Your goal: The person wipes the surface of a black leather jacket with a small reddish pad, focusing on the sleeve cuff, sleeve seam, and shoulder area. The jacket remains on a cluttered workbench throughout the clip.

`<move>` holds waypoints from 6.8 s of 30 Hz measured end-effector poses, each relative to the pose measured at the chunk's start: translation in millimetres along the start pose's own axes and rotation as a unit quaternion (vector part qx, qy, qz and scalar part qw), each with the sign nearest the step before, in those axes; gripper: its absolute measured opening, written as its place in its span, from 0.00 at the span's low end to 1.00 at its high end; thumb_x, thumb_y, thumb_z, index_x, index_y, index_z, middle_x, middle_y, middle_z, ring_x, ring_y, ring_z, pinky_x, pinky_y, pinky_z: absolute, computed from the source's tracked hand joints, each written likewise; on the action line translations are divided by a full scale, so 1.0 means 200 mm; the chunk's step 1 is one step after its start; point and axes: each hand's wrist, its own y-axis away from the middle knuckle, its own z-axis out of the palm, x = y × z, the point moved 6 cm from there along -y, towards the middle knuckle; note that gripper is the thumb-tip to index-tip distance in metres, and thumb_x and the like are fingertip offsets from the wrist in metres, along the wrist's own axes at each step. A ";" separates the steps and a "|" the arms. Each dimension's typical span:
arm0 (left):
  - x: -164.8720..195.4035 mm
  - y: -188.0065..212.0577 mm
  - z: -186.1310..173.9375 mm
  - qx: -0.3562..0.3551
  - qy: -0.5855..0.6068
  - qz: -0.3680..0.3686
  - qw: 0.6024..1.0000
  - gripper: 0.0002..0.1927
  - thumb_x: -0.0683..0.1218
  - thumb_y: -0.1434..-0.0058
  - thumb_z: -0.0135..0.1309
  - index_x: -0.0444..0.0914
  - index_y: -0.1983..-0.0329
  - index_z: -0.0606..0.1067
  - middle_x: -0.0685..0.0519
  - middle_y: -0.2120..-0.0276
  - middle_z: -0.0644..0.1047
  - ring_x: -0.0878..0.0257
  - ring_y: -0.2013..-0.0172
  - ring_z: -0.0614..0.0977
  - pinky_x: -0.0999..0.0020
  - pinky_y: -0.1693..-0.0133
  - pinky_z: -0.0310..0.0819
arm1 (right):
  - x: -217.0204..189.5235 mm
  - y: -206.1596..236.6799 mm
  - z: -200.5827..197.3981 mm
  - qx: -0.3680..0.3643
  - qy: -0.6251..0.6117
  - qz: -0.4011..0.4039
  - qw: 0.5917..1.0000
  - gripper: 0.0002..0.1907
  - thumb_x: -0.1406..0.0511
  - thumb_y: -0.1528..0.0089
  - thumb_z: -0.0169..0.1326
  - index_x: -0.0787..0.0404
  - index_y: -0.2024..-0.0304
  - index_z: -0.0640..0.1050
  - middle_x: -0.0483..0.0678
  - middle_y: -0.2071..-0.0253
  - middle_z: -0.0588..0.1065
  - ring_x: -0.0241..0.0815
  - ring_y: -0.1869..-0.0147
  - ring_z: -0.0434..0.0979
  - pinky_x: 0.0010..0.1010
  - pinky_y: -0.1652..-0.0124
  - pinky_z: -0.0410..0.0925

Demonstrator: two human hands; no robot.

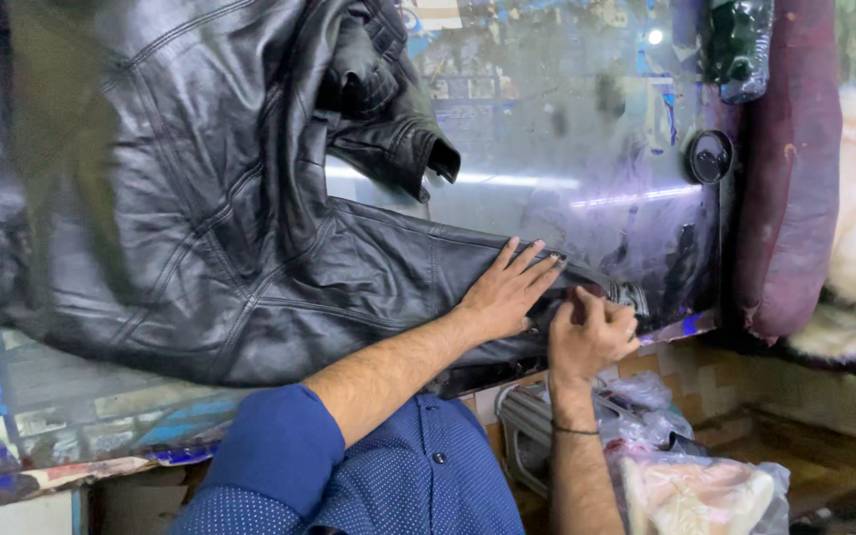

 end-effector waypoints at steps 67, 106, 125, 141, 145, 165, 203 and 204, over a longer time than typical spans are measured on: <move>-0.22 0.36 -0.18 -0.011 -0.012 -0.069 0.997 0.51 0.62 0.47 0.60 0.34 0.26 0.56 0.48 0.26 0.57 0.47 0.25 0.49 0.39 0.30 0.35 | -0.21 -0.30 -0.07 -0.137 -0.070 -0.163 0.974 0.09 0.67 0.42 0.60 0.44 0.62 0.85 0.38 0.51 0.77 0.45 0.44 0.73 0.46 0.48 0.57; -0.42 0.68 -0.33 0.034 0.069 -0.138 0.987 0.53 0.58 0.52 0.66 0.29 0.28 0.57 0.44 0.28 0.60 0.46 0.25 0.49 0.39 0.29 0.35 | -0.65 -0.25 -0.09 -0.089 -0.194 -0.125 0.969 0.16 0.70 0.42 0.58 0.49 0.53 0.84 0.47 0.44 0.76 0.52 0.44 0.72 0.47 0.49 0.59; -0.49 0.75 -0.36 0.088 0.096 -0.163 0.978 0.52 0.53 0.57 0.70 0.27 0.32 0.60 0.38 0.32 0.62 0.45 0.26 0.52 0.42 0.28 0.36 | -0.84 -0.33 -0.10 -0.097 -0.276 -0.239 0.926 0.17 0.70 0.46 0.58 0.48 0.55 0.83 0.48 0.45 0.76 0.52 0.45 0.72 0.45 0.51 0.61; -0.51 0.80 -0.34 0.100 0.001 -0.144 0.985 0.52 0.57 0.54 0.68 0.25 0.32 0.62 0.39 0.29 0.61 0.46 0.24 0.50 0.45 0.26 0.33 | -0.98 -0.43 -0.07 -0.105 -0.289 -0.263 0.914 0.15 0.69 0.46 0.60 0.47 0.59 0.84 0.40 0.47 0.76 0.48 0.47 0.71 0.45 0.54 0.59; -0.54 0.81 -0.33 0.080 0.013 -0.152 0.985 0.54 0.58 0.56 0.67 0.25 0.31 0.61 0.38 0.28 0.60 0.47 0.24 0.48 0.46 0.26 0.32 | -0.99 -0.31 -0.10 -0.179 -0.347 -0.321 0.863 0.14 0.68 0.47 0.60 0.49 0.59 0.84 0.42 0.51 0.76 0.49 0.50 0.71 0.45 0.56 0.60; -0.48 0.85 -0.34 0.118 -0.024 -0.197 0.973 0.55 0.47 0.55 0.68 0.30 0.25 0.56 0.42 0.27 0.61 0.45 0.25 0.48 0.44 0.29 0.35 | -0.72 -0.33 -0.15 -0.198 -0.253 -0.331 0.887 0.15 0.64 0.48 0.63 0.46 0.58 0.85 0.43 0.52 0.76 0.50 0.50 0.72 0.47 0.55 0.61; -0.32 0.97 -0.26 0.106 0.041 -0.268 0.957 0.59 0.57 0.56 0.71 0.30 0.28 0.55 0.45 0.27 0.59 0.46 0.24 0.45 0.37 0.29 0.31 | -0.80 -0.20 -0.26 -0.253 -0.273 -0.373 0.850 0.16 0.67 0.47 0.61 0.45 0.58 0.84 0.37 0.48 0.77 0.46 0.49 0.73 0.42 0.53 0.61; -0.32 0.97 -0.26 0.104 0.037 -0.263 0.959 0.59 0.57 0.56 0.71 0.30 0.28 0.55 0.45 0.27 0.59 0.45 0.24 0.45 0.37 0.29 0.31 | -0.81 -0.18 -0.30 -0.214 -0.283 -0.346 0.869 0.17 0.65 0.48 0.61 0.46 0.55 0.84 0.41 0.48 0.76 0.48 0.48 0.72 0.43 0.53 0.62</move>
